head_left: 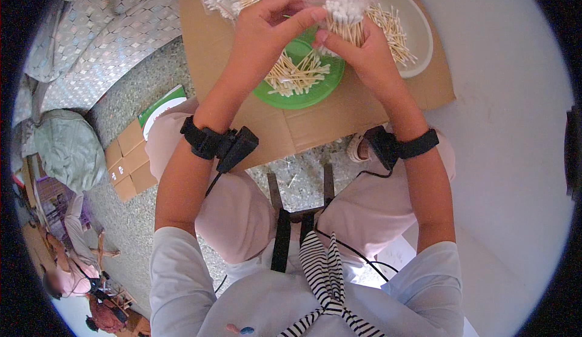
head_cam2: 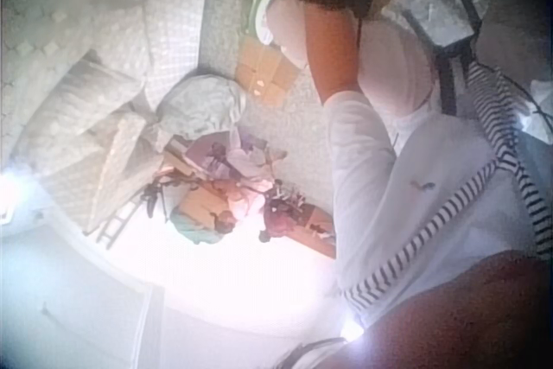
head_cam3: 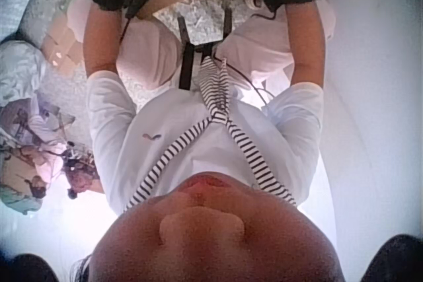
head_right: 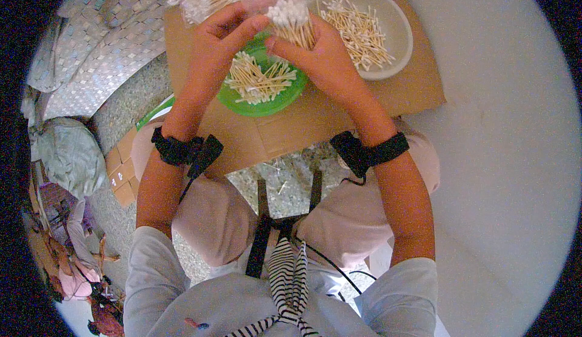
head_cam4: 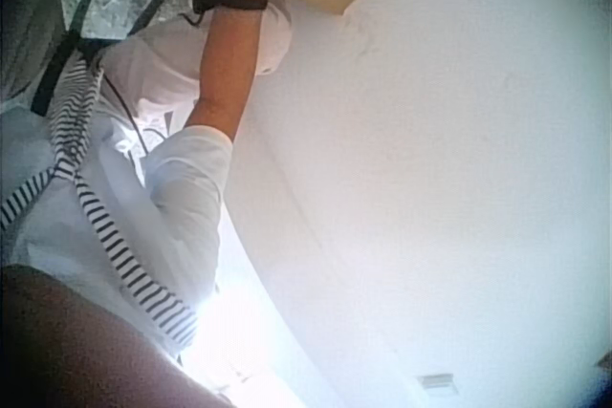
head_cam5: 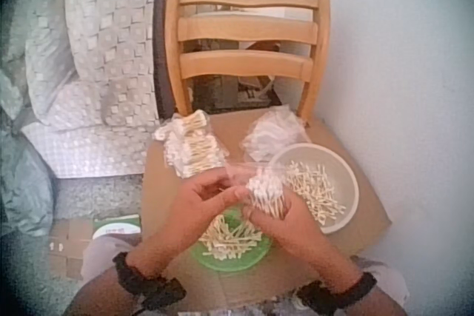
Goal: The person is sorting cotton swabs and putting them into small plastic bags.
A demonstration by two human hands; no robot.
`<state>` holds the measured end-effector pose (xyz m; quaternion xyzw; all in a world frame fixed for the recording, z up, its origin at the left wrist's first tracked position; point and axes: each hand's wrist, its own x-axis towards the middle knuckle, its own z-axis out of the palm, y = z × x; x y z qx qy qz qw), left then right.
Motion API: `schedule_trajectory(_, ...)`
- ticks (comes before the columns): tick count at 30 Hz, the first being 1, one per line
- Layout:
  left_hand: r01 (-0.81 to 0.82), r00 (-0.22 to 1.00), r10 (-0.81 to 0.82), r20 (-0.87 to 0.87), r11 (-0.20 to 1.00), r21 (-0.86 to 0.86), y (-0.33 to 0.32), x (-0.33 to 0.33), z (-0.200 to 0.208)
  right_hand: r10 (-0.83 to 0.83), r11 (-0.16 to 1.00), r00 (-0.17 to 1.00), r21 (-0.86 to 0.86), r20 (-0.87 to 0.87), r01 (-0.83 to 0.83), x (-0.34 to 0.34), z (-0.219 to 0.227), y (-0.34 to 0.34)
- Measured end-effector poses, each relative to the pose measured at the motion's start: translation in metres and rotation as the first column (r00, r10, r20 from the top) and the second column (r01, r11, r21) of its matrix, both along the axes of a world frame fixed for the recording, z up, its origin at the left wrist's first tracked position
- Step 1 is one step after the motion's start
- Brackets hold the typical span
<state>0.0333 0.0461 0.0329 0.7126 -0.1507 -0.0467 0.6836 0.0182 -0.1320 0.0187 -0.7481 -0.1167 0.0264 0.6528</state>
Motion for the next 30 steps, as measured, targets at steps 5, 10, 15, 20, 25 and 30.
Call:
schedule_trajectory(5, -0.080, 0.995, 0.084, 0.059, 0.994, -0.073, -0.006, -0.002, -0.003, 0.015, 0.999, 0.993, 0.045, -0.115, -0.010, -0.003, 0.008, 0.003)
schedule_trajectory(10, -0.191, 0.982, 0.191, -0.007, 0.975, -0.111, -0.004, 0.003, -0.014, -0.044, 0.995, 0.998, 0.086, -0.041, 0.048, 0.000, 0.003, 0.004)
schedule_trajectory(15, -0.182, 0.980, 0.172, -0.097, 0.978, -0.101, 0.001, 0.005, -0.015, 0.040, 0.998, 0.998, 0.050, -0.040, -0.038, 0.004, 0.000, 0.001)
schedule_trajectory(20, -0.056, 0.997, 0.062, 0.042, 0.988, -0.142, -0.010, -0.007, 0.000, -0.109, 0.994, 0.994, 0.033, 0.000, 0.109, 0.006, -0.014, -0.012)
schedule_trajectory(25, -0.046, 0.998, 0.047, 0.030, 0.999, -0.027, -0.004, -0.001, -0.006, -0.083, 0.994, 0.993, -0.057, 0.083, 0.088, 0.006, -0.001, -0.008)
schedule_trajectory(30, -0.036, 0.999, 0.036, 0.021, 0.999, -0.011, -0.005, 0.000, -0.008, -0.060, 0.997, 0.995, 0.054, 0.078, 0.056, 0.005, -0.004, -0.007)
